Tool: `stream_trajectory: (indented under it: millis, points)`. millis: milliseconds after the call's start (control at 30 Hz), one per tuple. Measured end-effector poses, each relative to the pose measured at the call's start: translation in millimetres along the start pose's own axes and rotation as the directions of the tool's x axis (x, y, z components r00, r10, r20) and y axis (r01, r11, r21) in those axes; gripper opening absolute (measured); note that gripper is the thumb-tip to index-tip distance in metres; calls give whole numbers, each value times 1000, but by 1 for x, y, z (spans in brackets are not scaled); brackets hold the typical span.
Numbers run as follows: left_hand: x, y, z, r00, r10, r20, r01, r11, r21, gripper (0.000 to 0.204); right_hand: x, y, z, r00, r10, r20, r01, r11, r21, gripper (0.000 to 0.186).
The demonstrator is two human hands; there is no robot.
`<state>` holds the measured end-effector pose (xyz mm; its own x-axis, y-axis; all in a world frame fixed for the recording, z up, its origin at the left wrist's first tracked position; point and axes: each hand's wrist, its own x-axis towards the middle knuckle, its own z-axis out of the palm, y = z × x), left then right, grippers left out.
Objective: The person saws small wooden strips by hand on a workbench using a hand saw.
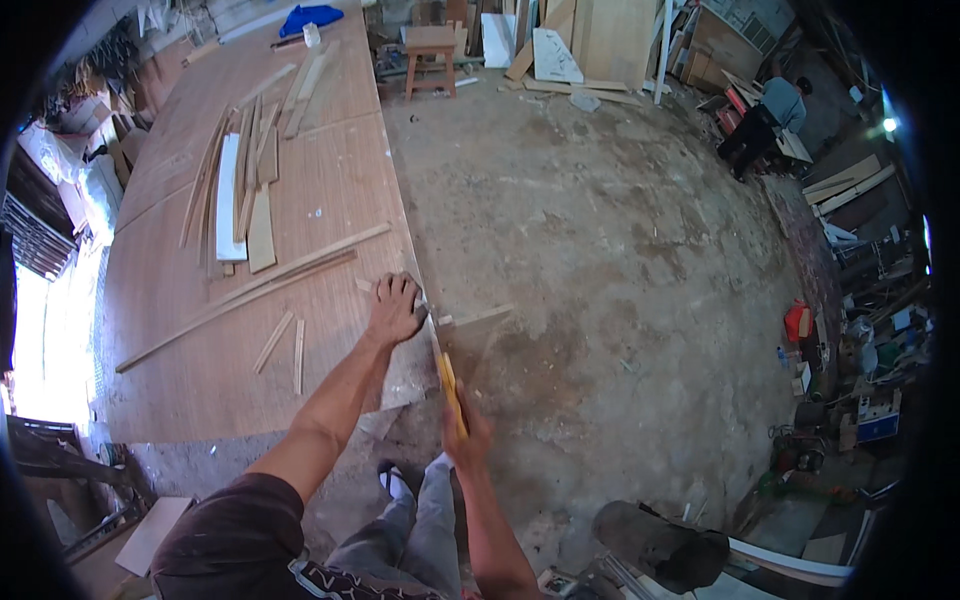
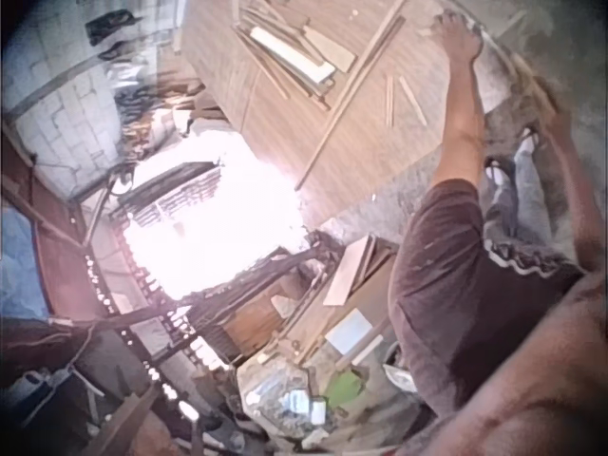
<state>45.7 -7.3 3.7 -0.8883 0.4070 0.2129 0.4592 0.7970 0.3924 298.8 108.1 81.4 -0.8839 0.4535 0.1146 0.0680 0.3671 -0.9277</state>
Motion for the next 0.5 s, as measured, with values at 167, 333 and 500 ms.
stream_trajectory:
  millis: [167,333,500]
  points:
    - [-2,-1,-3,998,-18,59,18,1000,-2,47,-33,0,-10,1000,5,-23,-3,996,94,45]
    - [-4,5,-3,998,-1,56,0,1000,11,49,4,-1,7,998,-58,-34,58,998,12,44]
    - [-7,2,-7,994,-13,108,11,1000,16,48,-36,18,-13,997,-66,-29,67,998,5,44]
